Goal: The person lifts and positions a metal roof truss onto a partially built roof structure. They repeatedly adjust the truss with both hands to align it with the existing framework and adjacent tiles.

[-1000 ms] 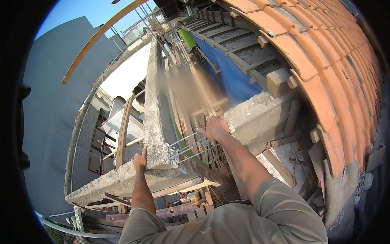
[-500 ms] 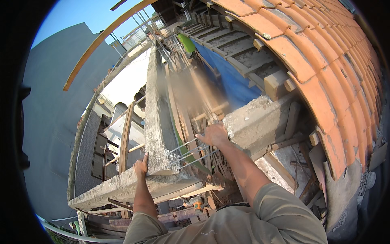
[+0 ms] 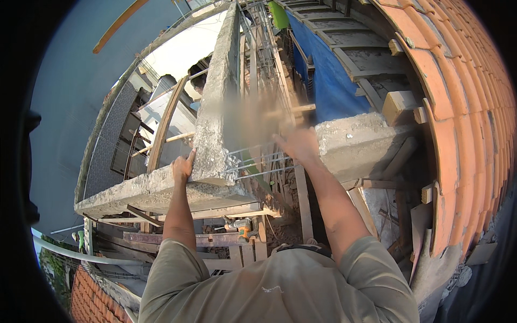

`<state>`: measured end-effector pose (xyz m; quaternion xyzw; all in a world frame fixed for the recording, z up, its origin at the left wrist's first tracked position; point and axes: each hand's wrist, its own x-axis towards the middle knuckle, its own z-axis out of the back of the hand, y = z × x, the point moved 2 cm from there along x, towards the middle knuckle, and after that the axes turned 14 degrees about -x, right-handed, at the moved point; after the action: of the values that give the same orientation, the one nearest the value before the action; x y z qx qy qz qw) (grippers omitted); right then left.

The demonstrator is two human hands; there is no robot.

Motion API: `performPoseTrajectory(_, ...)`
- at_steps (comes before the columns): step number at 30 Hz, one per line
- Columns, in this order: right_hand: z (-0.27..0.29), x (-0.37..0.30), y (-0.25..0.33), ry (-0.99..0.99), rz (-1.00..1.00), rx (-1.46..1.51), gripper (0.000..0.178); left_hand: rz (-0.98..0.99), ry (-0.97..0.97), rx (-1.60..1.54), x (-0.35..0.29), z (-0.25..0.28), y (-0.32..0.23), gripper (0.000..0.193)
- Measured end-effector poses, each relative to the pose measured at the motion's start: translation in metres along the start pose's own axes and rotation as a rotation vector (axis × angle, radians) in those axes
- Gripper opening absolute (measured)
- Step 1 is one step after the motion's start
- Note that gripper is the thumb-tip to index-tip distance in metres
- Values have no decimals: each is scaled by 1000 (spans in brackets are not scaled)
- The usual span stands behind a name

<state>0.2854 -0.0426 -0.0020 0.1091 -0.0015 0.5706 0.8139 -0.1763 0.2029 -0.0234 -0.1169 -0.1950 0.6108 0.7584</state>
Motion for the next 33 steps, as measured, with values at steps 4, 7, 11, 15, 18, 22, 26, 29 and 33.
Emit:
performPoseTrajectory(4,11,-3,4,-22,-21,0,88,-10,-19,40,-4,3,-2,96)
performPoseTrajectory(7,15,0,4,129,-2,-41,66,10,32,63,-3,5,-5,91)
performPoseTrajectory(11,15,0,6,98,-16,-96,77,-10,-9,37,-7,8,-11,88)
performPoseTrajectory(15,8,-2,6,30,-10,-113,81,-5,-15,26,-10,9,-11,85)
performPoseTrajectory(18,4,-2,5,0,-4,-107,80,-12,-27,-62,-11,8,-9,87)
performPoseTrajectory(22,4,-2,4,-10,3,-77,81,17,-28,-38,-9,6,-7,86)
performPoseTrajectory(26,4,-3,5,6,-10,-87,80,9,-35,-64,-11,6,-8,88)
performPoseTrajectory(29,4,-3,5,-2,-13,-87,80,16,-72,-46,-12,5,-6,88)
performPoseTrajectory(33,3,-1,5,27,-22,-105,81,-2,-85,-72,-8,-1,0,91)
